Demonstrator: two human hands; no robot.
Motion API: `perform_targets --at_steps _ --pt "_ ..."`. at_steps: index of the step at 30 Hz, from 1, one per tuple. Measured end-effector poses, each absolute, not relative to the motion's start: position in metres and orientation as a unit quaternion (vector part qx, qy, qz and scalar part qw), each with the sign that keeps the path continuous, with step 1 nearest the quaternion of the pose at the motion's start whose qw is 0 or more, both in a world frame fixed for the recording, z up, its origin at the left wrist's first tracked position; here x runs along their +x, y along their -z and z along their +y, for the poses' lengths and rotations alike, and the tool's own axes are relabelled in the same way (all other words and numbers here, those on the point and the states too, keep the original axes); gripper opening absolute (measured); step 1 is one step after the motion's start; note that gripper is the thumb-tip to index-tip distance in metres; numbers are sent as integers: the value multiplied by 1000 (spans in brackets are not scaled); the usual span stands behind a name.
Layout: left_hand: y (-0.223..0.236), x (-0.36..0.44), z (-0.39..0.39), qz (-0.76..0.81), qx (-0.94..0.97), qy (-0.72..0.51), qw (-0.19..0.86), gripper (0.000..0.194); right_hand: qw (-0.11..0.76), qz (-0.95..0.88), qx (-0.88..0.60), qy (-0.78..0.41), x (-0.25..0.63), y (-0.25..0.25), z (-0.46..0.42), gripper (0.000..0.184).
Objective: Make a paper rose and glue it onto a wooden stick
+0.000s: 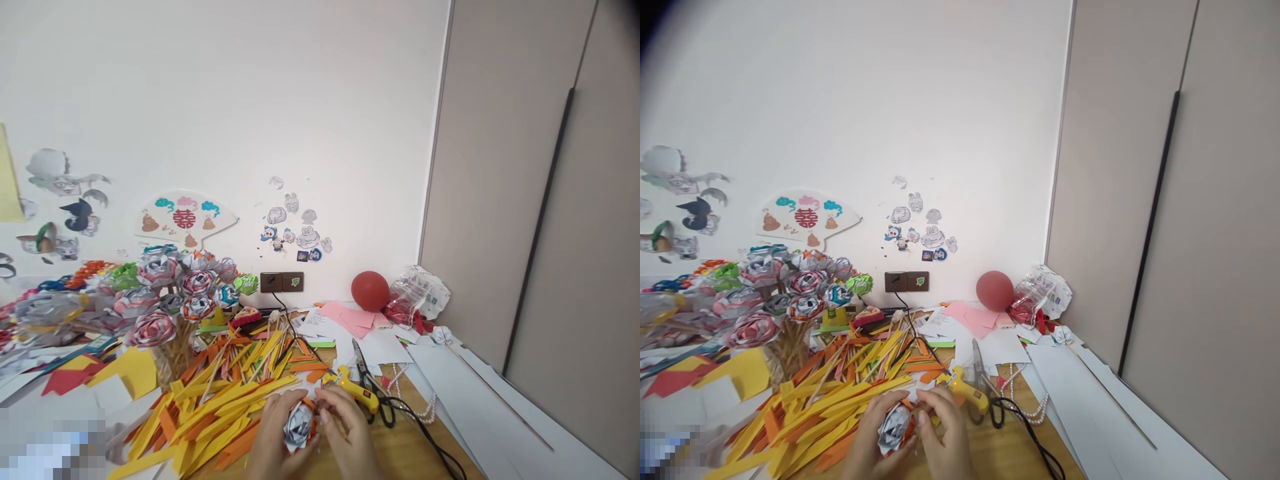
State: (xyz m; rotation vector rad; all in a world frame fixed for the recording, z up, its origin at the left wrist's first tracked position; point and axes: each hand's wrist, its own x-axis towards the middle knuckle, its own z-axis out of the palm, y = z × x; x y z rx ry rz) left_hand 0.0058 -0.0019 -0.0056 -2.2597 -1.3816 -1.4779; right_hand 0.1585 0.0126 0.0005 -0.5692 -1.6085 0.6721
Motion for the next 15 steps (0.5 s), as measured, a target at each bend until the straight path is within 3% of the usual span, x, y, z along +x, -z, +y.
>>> perform_targets --at_steps 3,15 --pt "2 7 -5 -452 -749 481 51 52 612 -679 -217 -341 158 -6 15 12" --pt "0 7 -5 -460 -733 501 28 44 575 -641 -184 -474 163 -23 9 32"
